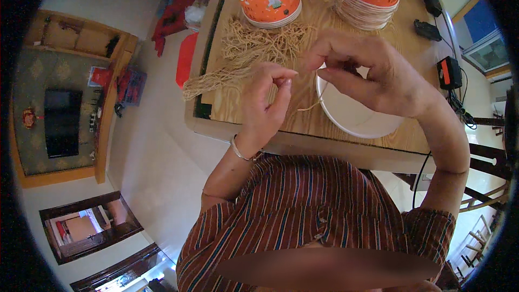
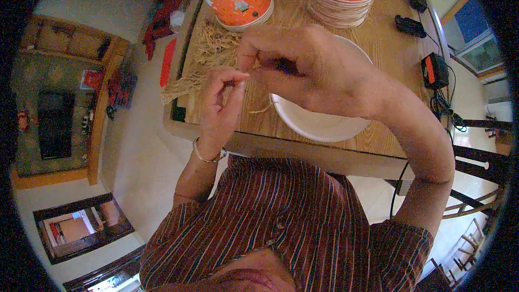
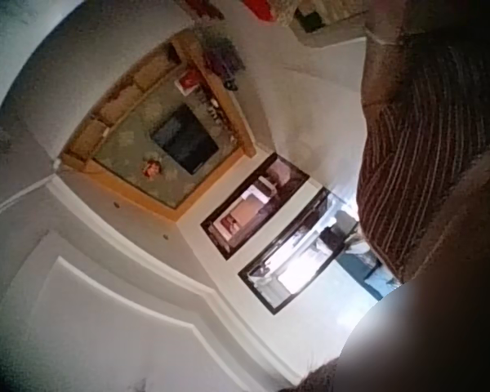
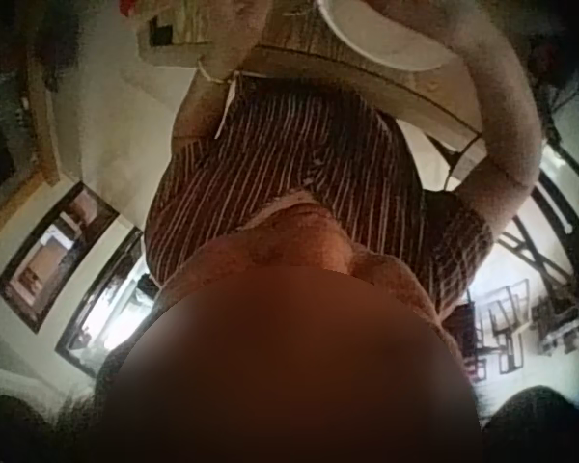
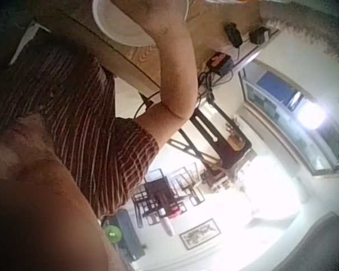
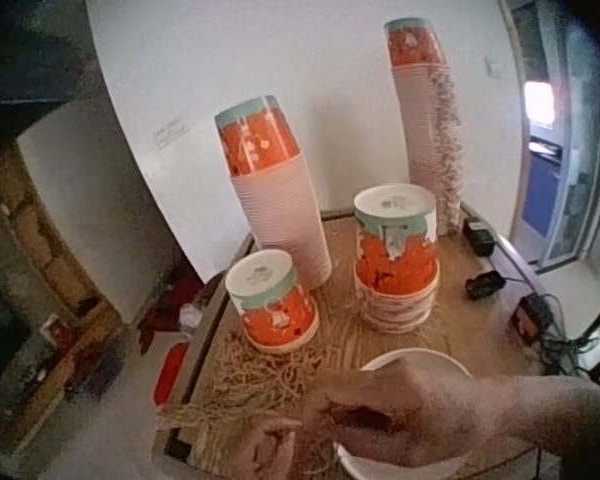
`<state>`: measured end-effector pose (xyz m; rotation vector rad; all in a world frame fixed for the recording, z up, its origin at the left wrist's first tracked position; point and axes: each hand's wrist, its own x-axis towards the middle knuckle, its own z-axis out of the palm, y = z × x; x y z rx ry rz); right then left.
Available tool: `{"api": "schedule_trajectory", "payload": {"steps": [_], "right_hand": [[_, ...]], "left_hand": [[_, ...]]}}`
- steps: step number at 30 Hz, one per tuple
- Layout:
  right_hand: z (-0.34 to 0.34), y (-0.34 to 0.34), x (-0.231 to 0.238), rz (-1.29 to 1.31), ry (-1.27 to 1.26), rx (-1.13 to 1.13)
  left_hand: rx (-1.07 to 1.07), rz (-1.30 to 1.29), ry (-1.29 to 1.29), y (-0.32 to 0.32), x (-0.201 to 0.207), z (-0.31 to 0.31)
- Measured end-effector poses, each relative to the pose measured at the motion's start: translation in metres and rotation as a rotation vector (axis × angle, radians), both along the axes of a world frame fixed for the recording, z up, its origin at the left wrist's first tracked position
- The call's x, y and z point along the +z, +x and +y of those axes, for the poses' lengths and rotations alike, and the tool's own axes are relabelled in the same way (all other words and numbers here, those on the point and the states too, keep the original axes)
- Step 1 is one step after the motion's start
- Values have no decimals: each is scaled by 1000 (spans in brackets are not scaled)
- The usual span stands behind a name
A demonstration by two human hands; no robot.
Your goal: Tying decorative or securing raffia/string around paper bowls.
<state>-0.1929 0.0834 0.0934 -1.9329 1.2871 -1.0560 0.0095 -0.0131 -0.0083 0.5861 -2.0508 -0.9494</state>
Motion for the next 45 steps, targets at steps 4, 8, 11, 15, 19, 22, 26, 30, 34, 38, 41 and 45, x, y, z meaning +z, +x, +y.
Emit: {"api": "schedule_trajectory", "payload": {"steps": [4, 8, 11, 15, 19, 22, 26, 30, 34, 38, 41, 45], "right_hand": [[3, -8, 3, -2, -70, -42], [5, -19, 12, 58, -79, -51], [3, -33, 11, 47, -150, -234], [-4, -49, 8, 79, -151, -272], [-15, -47, -2, -180, -73, -253], [-25, -46, 2, -235, -56, -299], [-34, -29, 3, -602, 87, -324], [-27, -24, 9, -594, 190, -241], [-20, -26, 12, -545, 268, -197], [-17, -20, 13, -533, 271, -99], [-15, -11, 20, -487, 246, -29], [-10, -7, 21, -487, 218, -130]], "left_hand": [[-190, -85, -277, -5, 30, 9], [-302, -146, -315, -7, 22, 14], [-284, -215, -480, -3, 23, 20], [-312, -193, -698, -3, 28, 38], [-262, -281, -692, -7, 20, 70], [-325, -396, -632, -24, 28, 97], [-330, -279, -543, -49, 37, 104], [-381, -126, -451, -51, 47, 91], [-299, -69, -465, -16, 59, 52], [-76, 107, -191, -32, 67, 6], [-261, 140, 177, -44, 58, -10], [-539, 5, 458, -47, 53, -28]]}}
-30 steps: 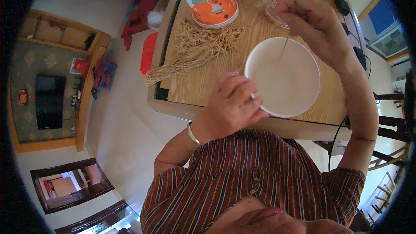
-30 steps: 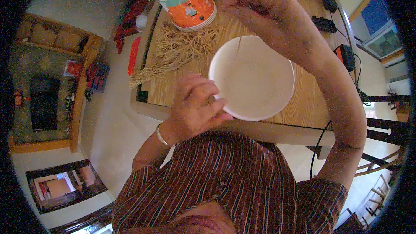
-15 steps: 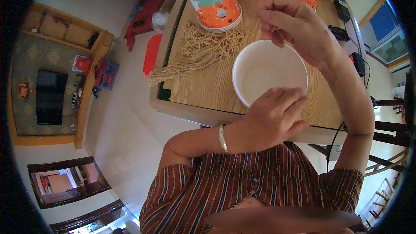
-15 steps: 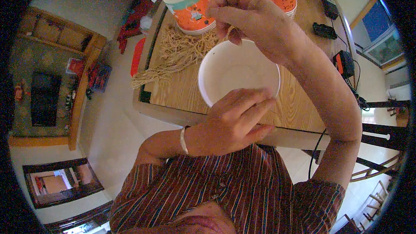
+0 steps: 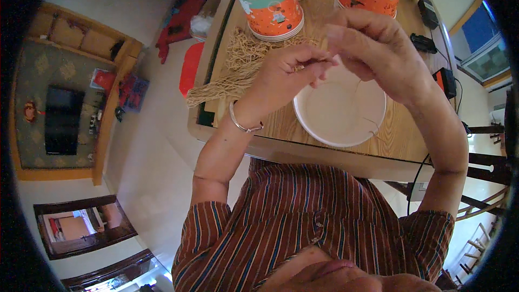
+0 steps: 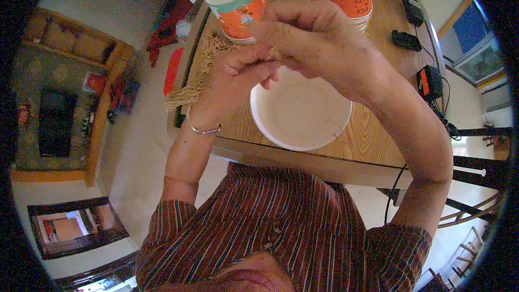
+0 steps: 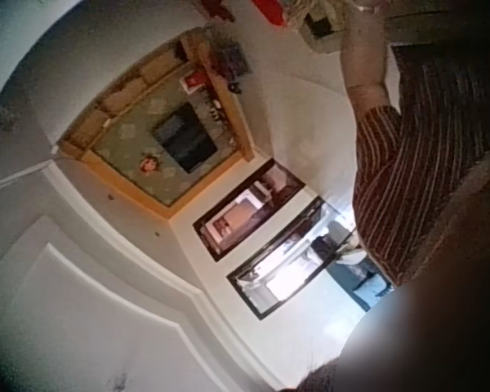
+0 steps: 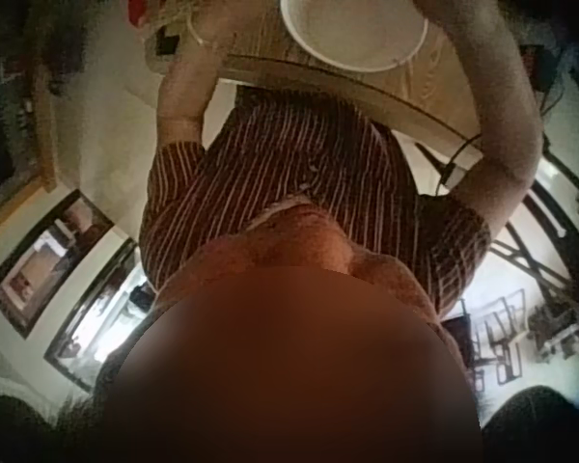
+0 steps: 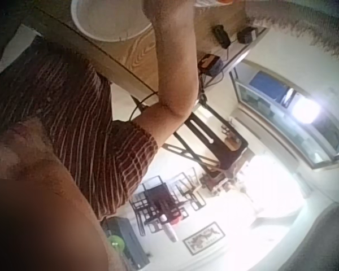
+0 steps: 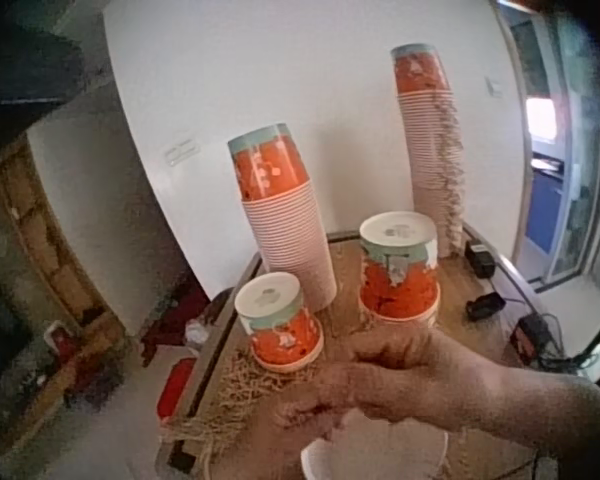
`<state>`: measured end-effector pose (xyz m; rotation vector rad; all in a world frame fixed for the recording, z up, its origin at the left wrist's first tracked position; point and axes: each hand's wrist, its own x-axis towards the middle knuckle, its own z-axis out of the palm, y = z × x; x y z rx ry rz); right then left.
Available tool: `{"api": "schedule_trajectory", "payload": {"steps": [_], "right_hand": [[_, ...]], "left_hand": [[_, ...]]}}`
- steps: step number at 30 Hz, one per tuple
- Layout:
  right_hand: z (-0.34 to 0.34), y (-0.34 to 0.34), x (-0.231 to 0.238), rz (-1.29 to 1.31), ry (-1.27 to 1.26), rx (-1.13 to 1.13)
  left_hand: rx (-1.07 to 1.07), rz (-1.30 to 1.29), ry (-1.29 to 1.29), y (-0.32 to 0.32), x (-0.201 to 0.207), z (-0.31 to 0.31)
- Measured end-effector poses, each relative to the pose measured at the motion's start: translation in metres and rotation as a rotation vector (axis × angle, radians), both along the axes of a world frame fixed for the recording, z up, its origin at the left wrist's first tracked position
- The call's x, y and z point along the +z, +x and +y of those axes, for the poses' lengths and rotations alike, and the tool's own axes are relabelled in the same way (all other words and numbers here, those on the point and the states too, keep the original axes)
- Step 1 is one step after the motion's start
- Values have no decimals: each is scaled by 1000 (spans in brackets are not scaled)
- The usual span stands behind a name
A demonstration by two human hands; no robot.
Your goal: Tying decorative or securing raffia/string around paper bowls.
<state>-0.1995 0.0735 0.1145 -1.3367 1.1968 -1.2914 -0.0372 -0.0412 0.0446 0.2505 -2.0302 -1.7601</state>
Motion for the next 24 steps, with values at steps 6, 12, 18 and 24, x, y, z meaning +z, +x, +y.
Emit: {"api": "schedule_trajectory", "payload": {"steps": [6, 12, 18, 24], "right_hand": [[19, -33, -9, 144, 61, -157], [28, -17, -27, 978, -354, -121], [33, 20, -14, 689, -393, -299], [23, 20, -46, 360, -69, -94]], "left_hand": [[139, -83, -369, 26, -4, -20], [344, -108, -1116, 31, 18, 0], [317, -150, -1245, 21, 19, 18], [229, -158, -1140, 23, 31, 27]]}}
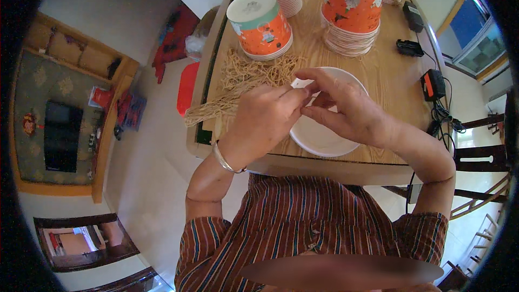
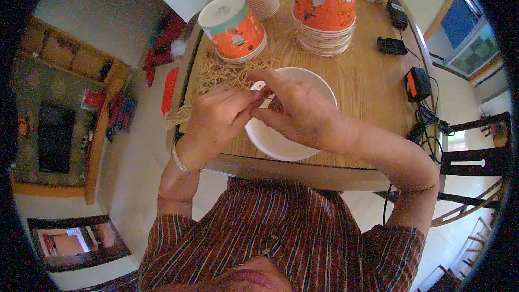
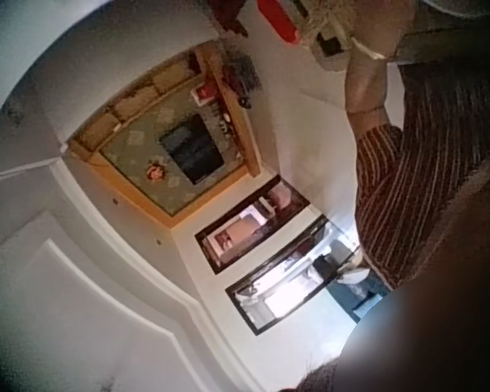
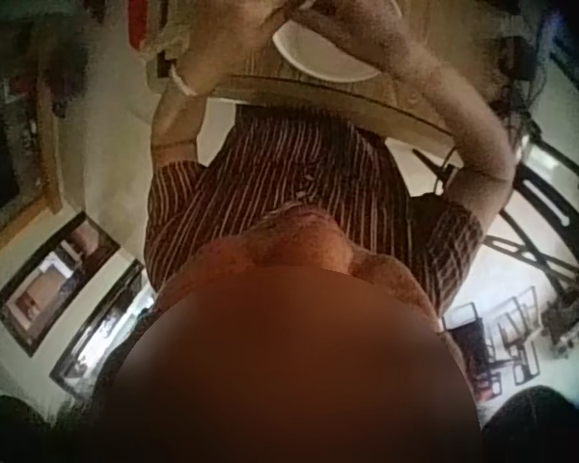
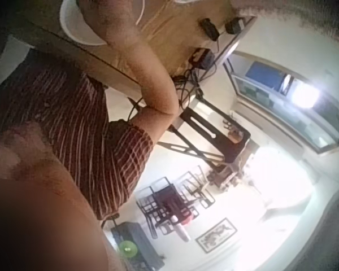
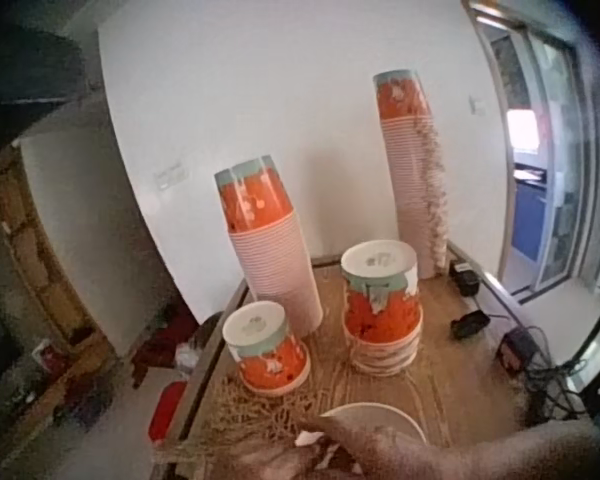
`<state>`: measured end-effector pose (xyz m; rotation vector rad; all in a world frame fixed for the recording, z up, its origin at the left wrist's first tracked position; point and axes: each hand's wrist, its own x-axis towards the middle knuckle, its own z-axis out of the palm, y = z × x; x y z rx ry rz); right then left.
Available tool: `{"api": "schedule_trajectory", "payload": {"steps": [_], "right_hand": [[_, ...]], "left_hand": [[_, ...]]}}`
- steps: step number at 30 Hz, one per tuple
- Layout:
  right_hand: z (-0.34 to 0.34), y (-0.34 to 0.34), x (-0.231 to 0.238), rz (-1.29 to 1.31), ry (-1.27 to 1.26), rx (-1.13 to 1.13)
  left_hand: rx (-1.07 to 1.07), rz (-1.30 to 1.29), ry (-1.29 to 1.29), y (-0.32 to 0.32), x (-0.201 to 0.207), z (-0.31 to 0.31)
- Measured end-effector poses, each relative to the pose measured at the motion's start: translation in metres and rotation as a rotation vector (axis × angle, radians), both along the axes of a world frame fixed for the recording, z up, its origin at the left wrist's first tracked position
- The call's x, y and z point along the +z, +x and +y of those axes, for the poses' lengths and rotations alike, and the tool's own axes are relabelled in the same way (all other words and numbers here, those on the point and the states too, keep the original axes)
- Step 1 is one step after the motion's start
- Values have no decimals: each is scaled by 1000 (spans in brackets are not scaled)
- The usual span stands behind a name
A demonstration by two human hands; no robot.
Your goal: Tying decorative or securing raffia/string around paper bowls.
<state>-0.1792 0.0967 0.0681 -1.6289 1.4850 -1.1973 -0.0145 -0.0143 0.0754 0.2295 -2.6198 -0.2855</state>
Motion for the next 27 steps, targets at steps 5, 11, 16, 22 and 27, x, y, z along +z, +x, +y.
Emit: {"api": "schedule_trajectory", "payload": {"steps": [5, 11, 16, 22, 27], "right_hand": [[-1, -6, -8, 116, -10, -3], [1, -9, -11, 154, -76, -45], [3, -19, -11, 348, -232, -89], [12, -22, -8, 236, 9, -70], [7, -19, -6, 329, -55, -96]], "left_hand": [[4, -47, 125, 2, -1, -2], [-2, -85, 215, -2, 0, -5], [-60, 15, 267, 2, -3, -11], [-68, 25, 416, 7, -1, -19], [-76, 71, 336, 0, -3, -18]]}}
